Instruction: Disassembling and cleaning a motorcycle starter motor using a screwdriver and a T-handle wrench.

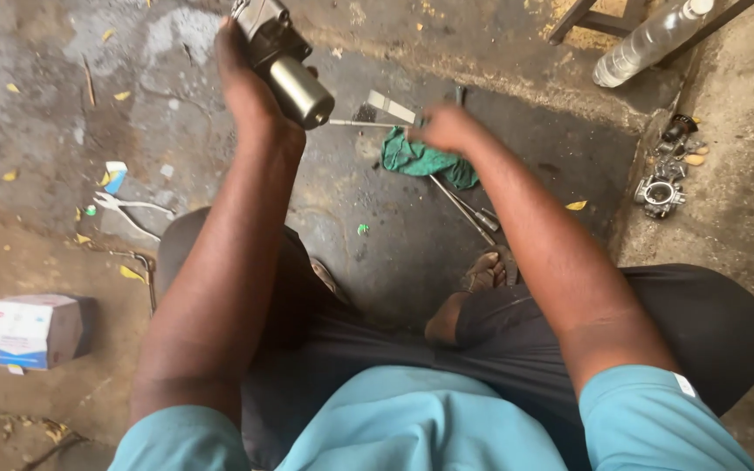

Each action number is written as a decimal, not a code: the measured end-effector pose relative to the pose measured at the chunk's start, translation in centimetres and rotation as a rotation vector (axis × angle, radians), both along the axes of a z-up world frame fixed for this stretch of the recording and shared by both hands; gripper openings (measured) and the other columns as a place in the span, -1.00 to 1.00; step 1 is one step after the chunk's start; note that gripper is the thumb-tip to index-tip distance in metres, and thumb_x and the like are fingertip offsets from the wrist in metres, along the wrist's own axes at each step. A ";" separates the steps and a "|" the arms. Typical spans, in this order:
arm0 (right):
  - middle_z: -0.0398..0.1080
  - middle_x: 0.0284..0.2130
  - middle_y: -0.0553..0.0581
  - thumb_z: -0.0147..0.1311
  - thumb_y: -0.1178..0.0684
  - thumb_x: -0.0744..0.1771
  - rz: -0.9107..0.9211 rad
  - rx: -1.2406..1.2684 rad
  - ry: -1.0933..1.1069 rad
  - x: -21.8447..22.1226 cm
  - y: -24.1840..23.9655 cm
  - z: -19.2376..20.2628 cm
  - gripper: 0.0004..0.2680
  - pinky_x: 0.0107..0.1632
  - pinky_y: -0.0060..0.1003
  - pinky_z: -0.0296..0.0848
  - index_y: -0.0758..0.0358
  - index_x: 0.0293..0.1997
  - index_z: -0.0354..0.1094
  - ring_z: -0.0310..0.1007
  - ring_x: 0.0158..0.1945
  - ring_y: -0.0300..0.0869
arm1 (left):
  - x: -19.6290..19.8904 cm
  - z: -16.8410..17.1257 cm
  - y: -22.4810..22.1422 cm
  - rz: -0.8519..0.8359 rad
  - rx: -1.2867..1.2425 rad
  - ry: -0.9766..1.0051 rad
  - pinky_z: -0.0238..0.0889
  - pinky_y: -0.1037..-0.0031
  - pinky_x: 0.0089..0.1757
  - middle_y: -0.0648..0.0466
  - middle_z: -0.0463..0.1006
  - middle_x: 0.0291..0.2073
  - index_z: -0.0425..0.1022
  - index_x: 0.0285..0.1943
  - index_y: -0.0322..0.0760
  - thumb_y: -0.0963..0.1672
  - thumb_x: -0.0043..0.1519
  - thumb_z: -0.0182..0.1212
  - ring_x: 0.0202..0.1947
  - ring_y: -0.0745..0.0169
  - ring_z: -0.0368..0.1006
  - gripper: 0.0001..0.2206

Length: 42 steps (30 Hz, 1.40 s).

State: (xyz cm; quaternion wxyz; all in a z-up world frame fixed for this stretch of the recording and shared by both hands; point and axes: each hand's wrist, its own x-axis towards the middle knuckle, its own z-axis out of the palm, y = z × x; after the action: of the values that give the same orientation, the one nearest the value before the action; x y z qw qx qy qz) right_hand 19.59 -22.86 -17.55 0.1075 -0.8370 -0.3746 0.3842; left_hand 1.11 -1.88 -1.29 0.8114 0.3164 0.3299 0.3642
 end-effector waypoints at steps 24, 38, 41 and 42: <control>0.49 -0.41 0.03 0.29 -0.07 0.31 -0.671 0.900 0.673 -8.0 4.0 15.7 -0.82 -0.61 -0.48 0.31 0.19 -0.21 0.46 0.33 -0.60 -0.41 | 0.7 0.3 -2.8 -0.337 0.208 0.052 0.59 0.28 -0.18 -0.06 0.59 -0.21 0.39 0.11 -0.29 0.15 0.28 -0.02 -0.21 0.13 0.63 -0.49; 0.49 -0.38 0.07 0.19 -0.04 0.31 -0.721 0.837 0.681 -8.3 4.2 16.5 -0.80 -0.63 -0.46 0.29 0.27 -0.12 0.44 0.29 -0.61 -0.40 | 0.7 -0.1 -2.8 -0.288 0.183 0.130 0.57 0.30 -0.30 -0.10 0.56 -0.25 0.39 0.09 -0.35 0.18 0.24 0.05 -0.29 0.14 0.60 -0.44; 0.44 -0.37 0.10 0.28 0.01 0.31 -0.756 0.892 0.747 -8.4 4.2 15.6 -0.80 -0.59 -0.44 0.36 0.28 -0.12 0.39 0.31 -0.57 -0.40 | 0.7 0.5 -3.1 -0.293 0.173 0.181 0.58 0.32 -0.30 -0.07 0.57 -0.27 0.40 0.08 -0.31 0.18 0.22 0.05 -0.30 0.16 0.61 -0.45; 0.44 -0.37 0.10 0.28 0.01 0.31 -0.754 0.893 0.746 -8.5 4.2 15.9 -0.80 -0.59 -0.44 0.36 0.28 -0.12 0.39 0.31 -0.57 -0.40 | 0.9 -0.1 -3.0 -0.293 0.174 0.180 0.58 0.32 -0.30 -0.07 0.57 -0.27 0.40 0.08 -0.31 0.18 0.22 0.05 -0.30 0.16 0.61 -0.45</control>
State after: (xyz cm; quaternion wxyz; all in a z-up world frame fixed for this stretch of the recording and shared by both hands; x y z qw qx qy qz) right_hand 11.08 -18.66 -1.61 0.6895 -0.5977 -0.1183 0.3916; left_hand 2.00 -4.92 -1.42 0.7925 0.4613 0.3188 0.2397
